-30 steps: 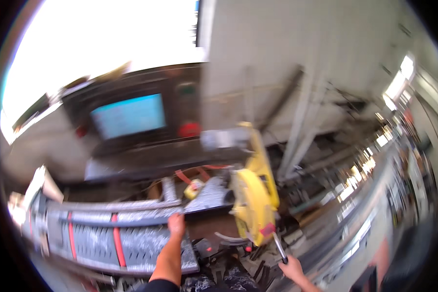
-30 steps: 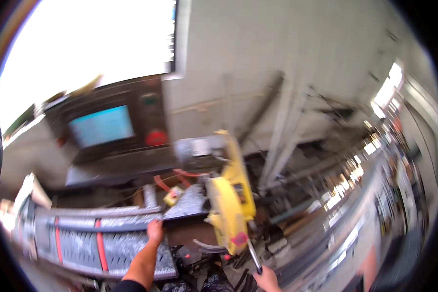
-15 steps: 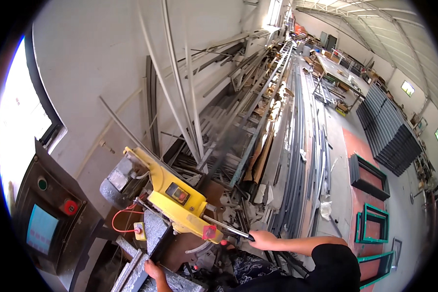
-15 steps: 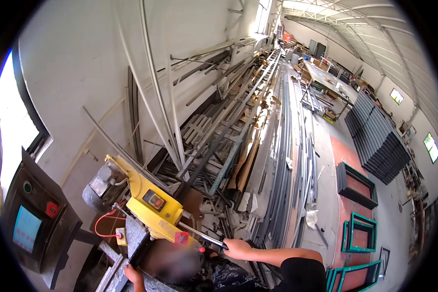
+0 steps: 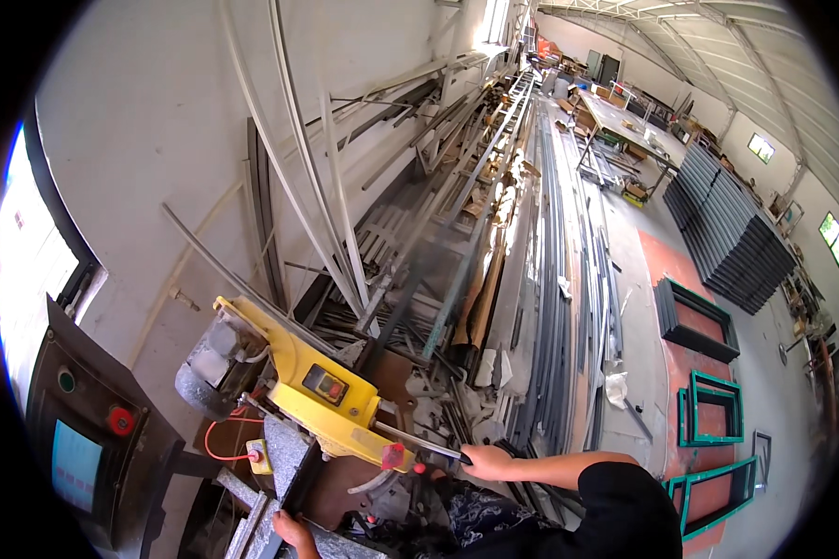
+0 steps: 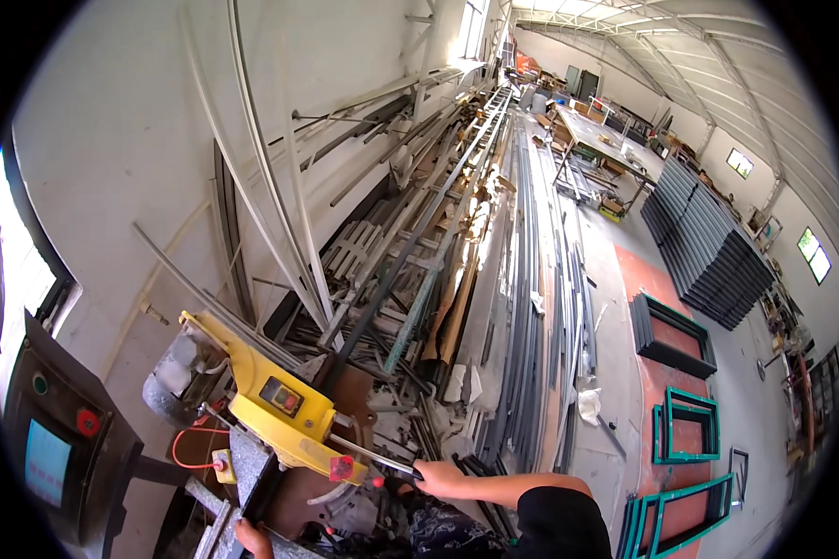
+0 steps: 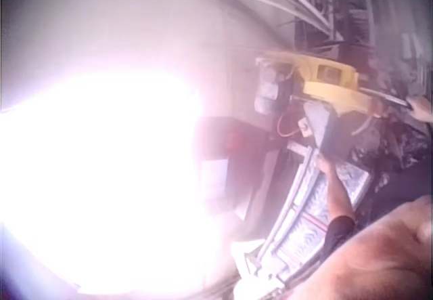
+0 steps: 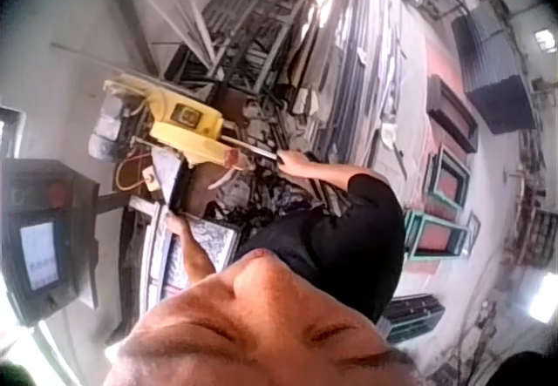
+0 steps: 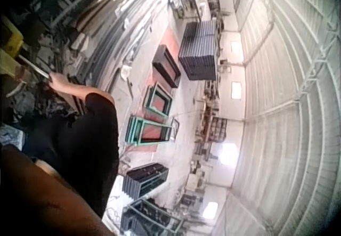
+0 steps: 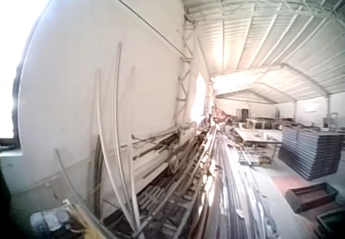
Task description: The person uses a circular saw to cut a metal profile, then carries the cut pieces to a work area to fit them into a window frame, securing parts with green tape.
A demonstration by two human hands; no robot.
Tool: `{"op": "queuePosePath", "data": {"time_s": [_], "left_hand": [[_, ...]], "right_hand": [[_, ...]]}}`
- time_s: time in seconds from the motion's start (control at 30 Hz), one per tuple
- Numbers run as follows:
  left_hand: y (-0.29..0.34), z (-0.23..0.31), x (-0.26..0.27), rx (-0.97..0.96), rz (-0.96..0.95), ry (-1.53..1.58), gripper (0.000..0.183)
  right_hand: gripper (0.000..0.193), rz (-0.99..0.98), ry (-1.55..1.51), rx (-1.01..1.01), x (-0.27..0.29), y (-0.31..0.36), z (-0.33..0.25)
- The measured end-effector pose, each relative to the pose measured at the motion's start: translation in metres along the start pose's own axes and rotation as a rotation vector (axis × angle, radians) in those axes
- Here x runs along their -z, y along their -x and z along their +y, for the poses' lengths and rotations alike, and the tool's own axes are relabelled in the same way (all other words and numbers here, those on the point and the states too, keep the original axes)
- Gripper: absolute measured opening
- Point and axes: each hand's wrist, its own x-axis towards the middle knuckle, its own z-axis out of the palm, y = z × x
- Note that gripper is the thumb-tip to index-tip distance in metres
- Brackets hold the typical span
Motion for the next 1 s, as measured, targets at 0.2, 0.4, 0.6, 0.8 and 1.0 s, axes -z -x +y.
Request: {"op": "queuePosePath", "data": {"time_s": [0.2,0.4,0.6,0.8,1.0], "left_hand": [[0.002,0.012,0.006,-0.018,-0.016,-0.016,0.033],[0.014,-0.007,-0.002,0.054,-0.075,0.011,0.036],[0.001,0.024,0.019,-0.006,-0.016,0.045,0.028],[0.094,0.048,0.033,-0.063,-0.109,-0.082,0.012],[0.204,0.102,0.031,-0.023,-0.204,-0.051,0.018]], "right_hand": [[0.030,0.043,0.019,0.015,-0.019,-0.006,0.025],[0.033,-0.036,0.109,0.042,0.019,0.009,-0.007],[0.038,0.048,0.405,0.262,0.169,0.034,-0.167],[0.040,0.141,0.467,0.628,0.239,0.016,-0.294],[0.033,0.085,0.629,0.850,0.260,-0.007,-0.347]]}}
